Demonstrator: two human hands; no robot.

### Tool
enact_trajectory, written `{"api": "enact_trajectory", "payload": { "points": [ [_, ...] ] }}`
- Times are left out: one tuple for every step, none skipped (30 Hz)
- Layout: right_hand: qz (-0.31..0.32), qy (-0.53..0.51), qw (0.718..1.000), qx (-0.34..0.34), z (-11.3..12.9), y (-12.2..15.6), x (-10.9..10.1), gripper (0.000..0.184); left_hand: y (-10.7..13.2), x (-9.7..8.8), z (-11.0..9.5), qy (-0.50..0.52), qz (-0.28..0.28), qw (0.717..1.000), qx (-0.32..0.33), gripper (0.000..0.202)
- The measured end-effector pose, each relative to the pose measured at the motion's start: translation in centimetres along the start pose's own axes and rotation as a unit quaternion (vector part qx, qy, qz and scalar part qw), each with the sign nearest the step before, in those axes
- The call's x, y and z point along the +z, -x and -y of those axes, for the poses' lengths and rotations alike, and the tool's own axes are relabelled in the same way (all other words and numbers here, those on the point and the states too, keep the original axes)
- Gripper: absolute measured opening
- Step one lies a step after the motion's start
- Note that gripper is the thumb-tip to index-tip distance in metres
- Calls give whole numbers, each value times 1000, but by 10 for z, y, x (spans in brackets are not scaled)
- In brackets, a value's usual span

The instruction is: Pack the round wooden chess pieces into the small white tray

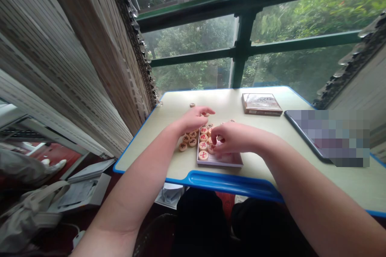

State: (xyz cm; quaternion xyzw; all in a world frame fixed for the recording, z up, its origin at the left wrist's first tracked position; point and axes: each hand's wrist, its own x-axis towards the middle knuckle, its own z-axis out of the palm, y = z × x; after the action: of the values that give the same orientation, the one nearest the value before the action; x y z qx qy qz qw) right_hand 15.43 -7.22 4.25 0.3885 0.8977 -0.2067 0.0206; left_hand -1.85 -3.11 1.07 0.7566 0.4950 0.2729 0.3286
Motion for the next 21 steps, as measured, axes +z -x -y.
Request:
{"api": "enact_trajectory", "payload": {
  "points": [
    [-15,-17,1000,-4,-1,0,-2,21,-1,0,-1,22,-32,999,2,44],
    [-36,-39,999,-9,-2,0,-3,21,-1,0,-2,46,-62,997,5,40],
    [-62,-65,996,-12,-4,-1,-4,21,-2,-1,-3,72,-88,993,10,37],
    [-88,-91,992,-11,-6,-2,-5,22,-3,-2,-4,99,-110,989,14,34],
    [-110,-114,987,-5,-8,-3,-6,23,-3,-3,-4,125,-131,983,16,32],
    [-122,-129,984,7,-10,-4,-6,25,-4,-4,-3,149,-148,978,14,30],
    [-125,-133,983,25,-12,-5,-6,26,-5,-6,-3,168,-161,973,9,29],
    [-121,-127,984,41,-12,-5,-6,26,-6,-7,-1,184,-170,968,3,28],
    [-115,-115,985,52,-12,-5,-5,25,-7,-8,0,198,-177,964,-4,28],
    [-106,-100,988,55,-11,-5,-5,24,-8,-8,2,210,-182,960,-10,27],
    [-98,-87,990,49,-9,-4,-4,23,-9,-8,4,222,-188,957,-15,26],
    [-92,-76,992,38,-6,-3,-3,25,-10,-8,6,232,-195,953,-18,25],
    [-86,-66,994,24,-3,-2,-3,27,-11,-7,8,240,-204,949,-18,23],
    [-79,-59,995,12,0,-1,-2,29,-11,-7,9,244,-212,946,-15,22],
    [-72,-53,996,0,2,1,-2,32,-12,-6,10,245,-218,945,-11,21],
    [-67,-52,996,-8,4,2,-2,34,-12,-6,11,246,-223,943,-6,20],
    [-63,-55,996,-12,5,4,-2,35,-13,-7,12,249,-224,942,-3,20],
    [-60,-64,996,-12,6,5,-3,35,-13,-7,12,254,-225,941,-2,19],
    [-60,-79,995,-10,6,6,-4,35,-12,-8,12,260,-226,939,-3,19],
    [-62,-101,993,-7,6,7,-5,34,-12,-9,11,266,-228,936,-5,19],
    [-64,-126,990,-6,6,8,-7,33,-12,-9,10,271,-232,934,-5,18]
  ]
}}
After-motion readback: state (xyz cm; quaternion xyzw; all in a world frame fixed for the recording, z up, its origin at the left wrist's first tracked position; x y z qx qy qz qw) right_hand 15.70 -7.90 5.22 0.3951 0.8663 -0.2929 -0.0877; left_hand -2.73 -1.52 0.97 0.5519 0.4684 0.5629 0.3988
